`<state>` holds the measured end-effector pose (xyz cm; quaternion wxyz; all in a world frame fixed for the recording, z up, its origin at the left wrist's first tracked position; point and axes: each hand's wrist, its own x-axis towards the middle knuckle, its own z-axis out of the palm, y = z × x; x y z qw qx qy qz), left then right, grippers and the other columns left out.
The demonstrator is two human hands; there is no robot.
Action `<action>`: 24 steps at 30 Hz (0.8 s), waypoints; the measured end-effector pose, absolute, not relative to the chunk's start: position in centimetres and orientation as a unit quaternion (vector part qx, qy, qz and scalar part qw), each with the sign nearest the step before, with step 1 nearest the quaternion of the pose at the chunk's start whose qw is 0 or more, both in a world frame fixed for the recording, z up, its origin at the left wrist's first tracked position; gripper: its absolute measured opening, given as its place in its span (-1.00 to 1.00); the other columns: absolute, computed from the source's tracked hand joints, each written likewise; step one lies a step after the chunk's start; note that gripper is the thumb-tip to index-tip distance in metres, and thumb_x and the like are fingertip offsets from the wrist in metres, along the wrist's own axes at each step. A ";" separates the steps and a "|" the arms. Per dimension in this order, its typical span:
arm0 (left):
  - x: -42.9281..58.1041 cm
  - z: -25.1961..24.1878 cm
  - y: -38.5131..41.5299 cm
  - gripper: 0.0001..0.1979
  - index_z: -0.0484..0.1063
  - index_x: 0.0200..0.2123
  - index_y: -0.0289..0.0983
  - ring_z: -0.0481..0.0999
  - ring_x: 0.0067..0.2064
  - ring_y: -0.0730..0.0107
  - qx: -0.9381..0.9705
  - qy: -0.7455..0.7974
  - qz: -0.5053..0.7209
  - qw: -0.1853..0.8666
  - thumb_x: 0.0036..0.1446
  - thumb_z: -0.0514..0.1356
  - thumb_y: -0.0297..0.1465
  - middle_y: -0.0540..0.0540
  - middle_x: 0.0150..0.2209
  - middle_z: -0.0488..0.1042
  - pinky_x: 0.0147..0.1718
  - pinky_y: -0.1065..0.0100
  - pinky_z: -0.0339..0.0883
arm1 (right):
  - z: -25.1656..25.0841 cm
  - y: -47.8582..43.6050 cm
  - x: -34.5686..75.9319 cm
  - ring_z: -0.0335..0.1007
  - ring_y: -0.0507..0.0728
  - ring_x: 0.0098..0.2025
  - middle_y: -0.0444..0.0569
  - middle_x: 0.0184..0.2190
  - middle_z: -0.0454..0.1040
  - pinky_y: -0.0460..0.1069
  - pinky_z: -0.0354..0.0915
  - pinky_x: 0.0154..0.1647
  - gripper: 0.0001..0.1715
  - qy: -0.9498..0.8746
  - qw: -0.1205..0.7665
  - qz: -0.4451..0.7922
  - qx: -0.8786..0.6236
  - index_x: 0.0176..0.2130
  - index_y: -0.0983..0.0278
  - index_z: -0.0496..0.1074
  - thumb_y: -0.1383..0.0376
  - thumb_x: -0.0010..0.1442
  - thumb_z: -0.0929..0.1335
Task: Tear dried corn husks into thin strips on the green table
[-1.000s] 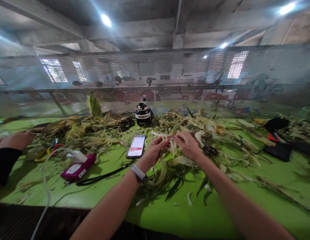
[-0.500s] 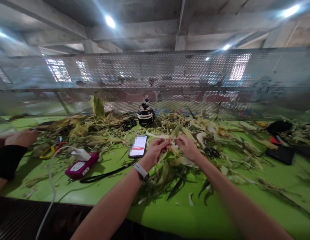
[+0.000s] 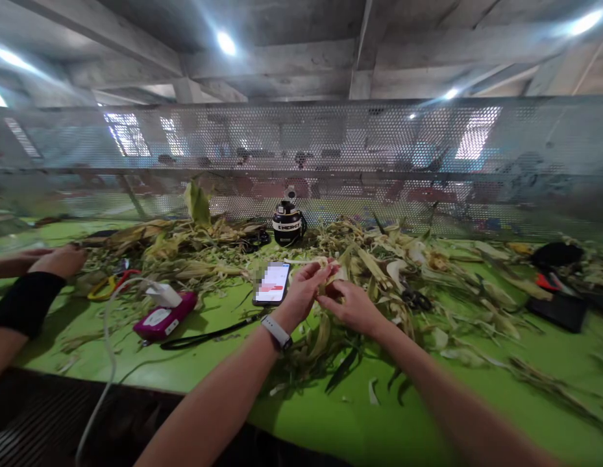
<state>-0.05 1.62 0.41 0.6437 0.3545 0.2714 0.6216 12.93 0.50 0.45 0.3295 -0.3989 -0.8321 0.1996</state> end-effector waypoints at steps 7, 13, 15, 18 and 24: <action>-0.7 0.3 2.0 -0.71 0.49 -0.48 -0.33 0.40 -0.45 0.57 0.379 0.315 0.613 0.617 -0.33 0.45 -0.35 0.01 -0.46 0.49 -0.46 0.52 0.22 | 0.3 1.4 13.4 0.13 0.00 -0.51 -0.19 -0.59 0.26 -0.09 0.10 -0.46 -0.77 -0.775 0.383 0.318 -0.388 -0.48 0.29 0.31 0.20 0.12 0.26; -1.5 0.6 2.2 -0.69 0.54 -0.46 -0.34 0.38 -0.45 0.55 0.431 0.338 0.582 0.602 -0.32 0.44 -0.30 -0.05 -0.44 0.50 -0.44 0.50 0.21 | 1.6 1.7 14.4 0.08 -0.01 -0.53 -0.20 -0.62 0.20 -0.10 0.06 -0.52 -0.75 -0.755 0.381 0.354 -0.399 -0.55 0.28 0.28 0.19 0.06 0.27; -1.6 0.7 2.2 -0.67 0.55 -0.41 -0.33 0.39 -0.43 0.55 0.445 0.318 0.563 0.620 -0.30 0.43 -0.29 -0.06 -0.39 0.52 -0.40 0.50 0.24 | 2.0 1.6 14.6 0.08 -0.01 -0.54 -0.19 -0.63 0.20 -0.09 0.06 -0.52 -0.75 -0.748 0.384 0.366 -0.398 -0.57 0.28 0.28 0.20 0.04 0.28; -1.7 0.6 2.2 -0.65 0.56 -0.35 -0.29 0.41 -0.40 0.56 0.453 0.295 0.548 0.638 -0.28 0.43 -0.29 -0.07 -0.32 0.53 -0.34 0.50 0.27 | 2.5 1.4 14.8 0.09 -0.01 -0.54 -0.19 -0.64 0.21 -0.09 0.07 -0.52 -0.76 -0.738 0.392 0.374 -0.403 -0.59 0.28 0.28 0.22 0.02 0.29; -1.5 0.2 2.3 -0.71 0.58 -0.41 -0.32 0.42 -0.39 0.49 0.505 0.310 0.557 0.582 -0.23 0.40 -0.26 -0.07 -0.42 0.54 -0.34 0.46 0.26 | 2.2 1.3 14.6 0.14 -0.02 -0.56 -0.18 -0.60 0.30 -0.09 0.10 -0.54 -0.72 -0.709 0.379 0.439 -0.402 -0.47 0.30 0.35 0.11 0.05 0.33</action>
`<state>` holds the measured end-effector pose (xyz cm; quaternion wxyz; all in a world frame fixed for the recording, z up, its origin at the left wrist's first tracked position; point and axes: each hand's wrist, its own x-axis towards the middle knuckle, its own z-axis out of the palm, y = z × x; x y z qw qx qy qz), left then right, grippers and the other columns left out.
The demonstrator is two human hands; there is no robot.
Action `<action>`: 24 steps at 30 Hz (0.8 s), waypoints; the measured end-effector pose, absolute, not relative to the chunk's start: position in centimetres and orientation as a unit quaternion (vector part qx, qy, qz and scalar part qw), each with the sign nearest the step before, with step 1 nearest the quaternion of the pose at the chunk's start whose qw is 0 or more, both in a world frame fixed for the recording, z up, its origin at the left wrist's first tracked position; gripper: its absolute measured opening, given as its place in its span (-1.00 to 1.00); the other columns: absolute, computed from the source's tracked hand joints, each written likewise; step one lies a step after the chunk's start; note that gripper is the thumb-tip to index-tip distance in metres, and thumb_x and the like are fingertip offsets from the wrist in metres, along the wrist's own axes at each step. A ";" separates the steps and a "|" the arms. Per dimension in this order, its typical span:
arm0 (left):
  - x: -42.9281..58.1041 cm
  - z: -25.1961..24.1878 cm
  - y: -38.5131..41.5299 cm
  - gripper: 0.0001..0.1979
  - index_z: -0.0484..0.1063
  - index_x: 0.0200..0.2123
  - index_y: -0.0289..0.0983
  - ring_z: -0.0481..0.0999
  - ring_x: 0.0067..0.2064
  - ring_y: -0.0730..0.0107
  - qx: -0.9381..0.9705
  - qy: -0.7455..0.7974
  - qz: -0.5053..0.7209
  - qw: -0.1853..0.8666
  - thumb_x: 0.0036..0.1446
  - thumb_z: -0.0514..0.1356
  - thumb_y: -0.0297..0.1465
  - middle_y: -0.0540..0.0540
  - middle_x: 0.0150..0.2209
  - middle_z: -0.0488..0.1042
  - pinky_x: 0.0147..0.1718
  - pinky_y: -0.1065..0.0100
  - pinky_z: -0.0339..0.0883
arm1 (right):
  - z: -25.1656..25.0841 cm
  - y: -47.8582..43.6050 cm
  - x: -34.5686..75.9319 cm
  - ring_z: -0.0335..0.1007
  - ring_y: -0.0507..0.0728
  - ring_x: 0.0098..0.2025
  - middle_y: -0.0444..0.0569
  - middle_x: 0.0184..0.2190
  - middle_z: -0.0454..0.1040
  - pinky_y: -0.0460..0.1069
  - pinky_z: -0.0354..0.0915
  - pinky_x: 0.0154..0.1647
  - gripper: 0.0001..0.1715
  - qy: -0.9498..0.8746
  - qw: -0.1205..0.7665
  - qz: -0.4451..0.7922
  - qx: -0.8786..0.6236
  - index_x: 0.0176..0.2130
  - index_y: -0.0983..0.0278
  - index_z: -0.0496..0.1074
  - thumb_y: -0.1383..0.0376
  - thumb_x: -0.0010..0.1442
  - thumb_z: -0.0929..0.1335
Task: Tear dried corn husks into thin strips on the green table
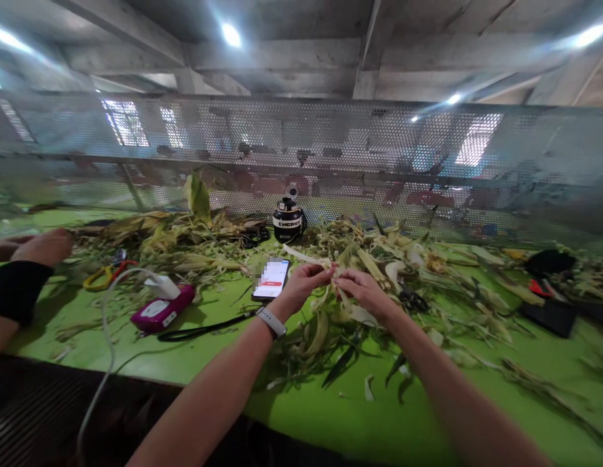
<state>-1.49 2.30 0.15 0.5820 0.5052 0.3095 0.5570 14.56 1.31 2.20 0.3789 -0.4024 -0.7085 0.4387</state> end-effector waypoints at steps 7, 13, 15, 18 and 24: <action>-1.3 0.6 1.9 -0.68 0.58 -0.38 -0.32 0.44 -0.34 0.41 0.502 0.322 0.578 0.558 -0.27 0.42 -0.28 -0.09 -0.38 0.56 -0.36 0.44 0.27 | 1.3 2.2 14.4 0.32 0.08 -0.40 -0.04 -0.44 0.47 -0.01 0.26 -0.34 -0.62 -0.736 0.391 0.421 -0.359 -0.37 0.30 0.43 0.02 0.03 0.36; -1.7 0.3 2.3 -0.68 0.56 -0.36 -0.34 0.39 -0.46 0.59 0.448 0.287 0.561 0.634 -0.27 0.43 -0.34 -0.03 -0.43 0.50 -0.45 0.52 0.24 | 1.8 2.3 15.0 0.20 0.03 -0.53 -0.12 -0.56 0.34 -0.03 0.18 -0.47 -0.66 -0.736 0.388 0.411 -0.372 -0.46 0.26 0.38 0.03 0.00 0.37; -1.9 0.4 2.4 -0.69 0.54 -0.41 -0.33 0.38 -0.49 0.61 0.414 0.281 0.567 0.654 -0.30 0.44 -0.35 0.00 -0.47 0.48 -0.47 0.54 0.25 | 2.1 2.4 15.3 0.15 0.01 -0.58 -0.16 -0.61 0.26 -0.05 0.13 -0.53 -0.64 -0.734 0.377 0.419 -0.380 -0.50 0.25 0.33 0.01 -0.01 0.37; -2.3 0.5 2.6 -0.72 0.51 -0.48 -0.33 0.39 -0.49 0.60 0.380 0.289 0.579 0.661 -0.34 0.45 -0.37 0.02 -0.50 0.45 -0.50 0.55 0.25 | 2.5 2.4 15.8 0.12 -0.01 -0.61 -0.19 -0.64 0.21 -0.06 0.11 -0.55 -0.60 -0.735 0.366 0.423 -0.383 -0.52 0.25 0.30 -0.03 -0.02 0.36; -2.5 0.8 2.3 -0.78 0.53 -0.45 -0.32 0.40 -0.42 0.60 0.376 0.283 0.573 0.671 -0.25 0.42 -0.39 0.00 -0.41 0.48 -0.36 0.53 0.30 | 2.7 2.4 16.5 0.19 0.01 -0.59 -0.17 -0.64 0.27 -0.05 0.15 -0.52 -0.62 -0.756 0.297 0.441 -0.382 -0.50 0.28 0.36 0.02 0.00 0.37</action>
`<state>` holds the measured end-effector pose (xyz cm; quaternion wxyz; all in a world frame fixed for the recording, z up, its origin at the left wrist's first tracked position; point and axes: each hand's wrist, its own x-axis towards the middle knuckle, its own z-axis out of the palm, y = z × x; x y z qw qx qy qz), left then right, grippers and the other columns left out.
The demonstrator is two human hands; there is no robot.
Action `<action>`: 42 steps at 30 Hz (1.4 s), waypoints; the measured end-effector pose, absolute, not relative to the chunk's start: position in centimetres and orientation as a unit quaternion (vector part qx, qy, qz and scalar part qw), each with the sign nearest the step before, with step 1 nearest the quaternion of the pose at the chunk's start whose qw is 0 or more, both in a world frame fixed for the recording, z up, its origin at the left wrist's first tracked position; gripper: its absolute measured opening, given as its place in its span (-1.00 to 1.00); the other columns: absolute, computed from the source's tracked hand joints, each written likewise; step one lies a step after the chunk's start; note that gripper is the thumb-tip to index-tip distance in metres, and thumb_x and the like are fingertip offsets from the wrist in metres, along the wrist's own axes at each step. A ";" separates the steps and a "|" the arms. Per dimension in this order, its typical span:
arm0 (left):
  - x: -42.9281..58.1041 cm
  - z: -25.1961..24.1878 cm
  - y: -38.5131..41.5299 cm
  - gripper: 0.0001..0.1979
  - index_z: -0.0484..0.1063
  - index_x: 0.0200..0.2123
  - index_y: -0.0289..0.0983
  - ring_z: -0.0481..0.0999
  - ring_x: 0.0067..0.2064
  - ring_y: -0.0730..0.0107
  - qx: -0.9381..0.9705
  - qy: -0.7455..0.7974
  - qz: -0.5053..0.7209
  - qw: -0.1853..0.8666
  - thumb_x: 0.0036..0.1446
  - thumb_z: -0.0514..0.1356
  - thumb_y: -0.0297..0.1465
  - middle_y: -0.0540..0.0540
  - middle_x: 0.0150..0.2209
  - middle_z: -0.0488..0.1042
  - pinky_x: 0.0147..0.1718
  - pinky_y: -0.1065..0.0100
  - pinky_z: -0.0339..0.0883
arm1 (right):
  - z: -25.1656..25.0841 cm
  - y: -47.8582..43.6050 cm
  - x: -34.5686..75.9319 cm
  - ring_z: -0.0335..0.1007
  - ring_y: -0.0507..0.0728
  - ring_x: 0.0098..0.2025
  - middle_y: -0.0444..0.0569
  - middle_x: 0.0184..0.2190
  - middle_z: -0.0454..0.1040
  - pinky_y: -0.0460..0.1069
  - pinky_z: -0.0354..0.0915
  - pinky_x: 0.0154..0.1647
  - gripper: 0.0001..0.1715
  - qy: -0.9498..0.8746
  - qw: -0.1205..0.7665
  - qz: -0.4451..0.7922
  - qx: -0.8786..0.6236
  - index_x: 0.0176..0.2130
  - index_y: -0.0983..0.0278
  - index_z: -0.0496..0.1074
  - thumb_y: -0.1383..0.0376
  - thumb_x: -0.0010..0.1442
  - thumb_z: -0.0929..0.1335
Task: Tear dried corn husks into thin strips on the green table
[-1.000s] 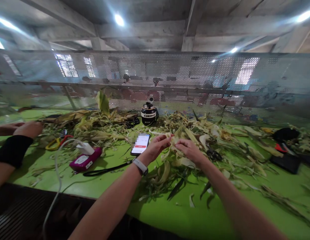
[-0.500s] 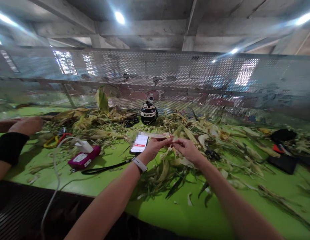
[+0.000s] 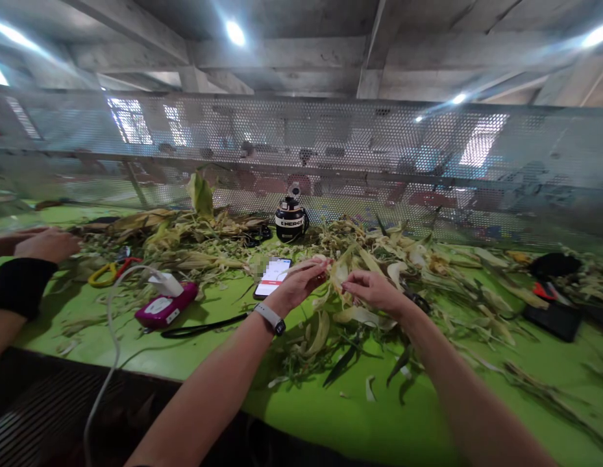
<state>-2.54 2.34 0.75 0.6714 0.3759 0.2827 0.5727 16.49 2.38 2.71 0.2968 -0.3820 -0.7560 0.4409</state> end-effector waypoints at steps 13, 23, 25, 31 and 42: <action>-1.1 0.0 1.7 -0.69 0.54 -0.42 -0.32 0.38 -0.46 0.57 0.394 0.266 0.473 0.742 -0.26 0.43 -0.28 -0.01 -0.47 0.49 -0.47 0.52 0.19 | 2.5 1.9 15.4 0.37 0.17 -0.14 0.03 -0.22 0.48 0.09 0.23 -0.05 -0.64 -0.798 0.375 0.311 -0.356 -0.21 0.24 0.43 0.08 0.23 0.21; -1.5 0.2 1.5 -0.74 0.52 -0.48 -0.34 0.26 -0.51 0.60 0.519 0.296 0.427 0.679 -0.20 0.40 -0.28 0.02 -0.53 0.41 -0.51 0.48 0.05 | 1.9 2.8 15.9 0.32 0.09 -0.38 -0.07 -0.49 0.41 -0.02 0.21 -0.29 -0.69 -0.779 0.442 0.205 -0.394 -0.47 0.27 0.36 0.12 0.17 0.27; -1.5 0.2 1.4 -0.74 0.52 -0.48 -0.34 0.29 -0.49 0.59 0.528 0.294 0.419 0.677 -0.21 0.40 -0.28 -0.01 -0.49 0.45 -0.48 0.47 0.09 | 1.9 2.7 15.8 0.31 0.09 -0.37 -0.07 -0.48 0.39 -0.02 0.21 -0.29 -0.73 -0.766 0.466 0.168 -0.411 -0.47 0.26 0.35 0.15 0.15 0.28; -1.1 0.1 1.3 -0.75 0.51 -0.50 -0.34 0.37 -0.46 0.55 0.483 0.287 0.445 0.697 -0.24 0.41 -0.32 -0.04 -0.46 0.48 -0.45 0.48 0.18 | 1.3 2.8 15.1 0.34 0.10 -0.38 -0.08 -0.47 0.39 0.00 0.26 -0.28 -0.70 -0.708 0.505 0.237 -0.433 -0.43 0.24 0.31 0.07 0.12 0.28; -1.1 0.0 2.2 -0.78 0.47 -0.45 -0.34 0.44 -0.40 0.56 0.417 0.222 0.515 0.715 -0.18 0.39 -0.38 -0.02 -0.39 0.51 -0.38 0.51 0.27 | 0.8 3.2 15.0 0.42 0.13 -0.32 -0.06 -0.45 0.47 0.04 0.30 -0.18 -0.52 -0.610 0.499 0.420 -0.449 -0.34 0.23 0.30 -0.13 0.06 0.29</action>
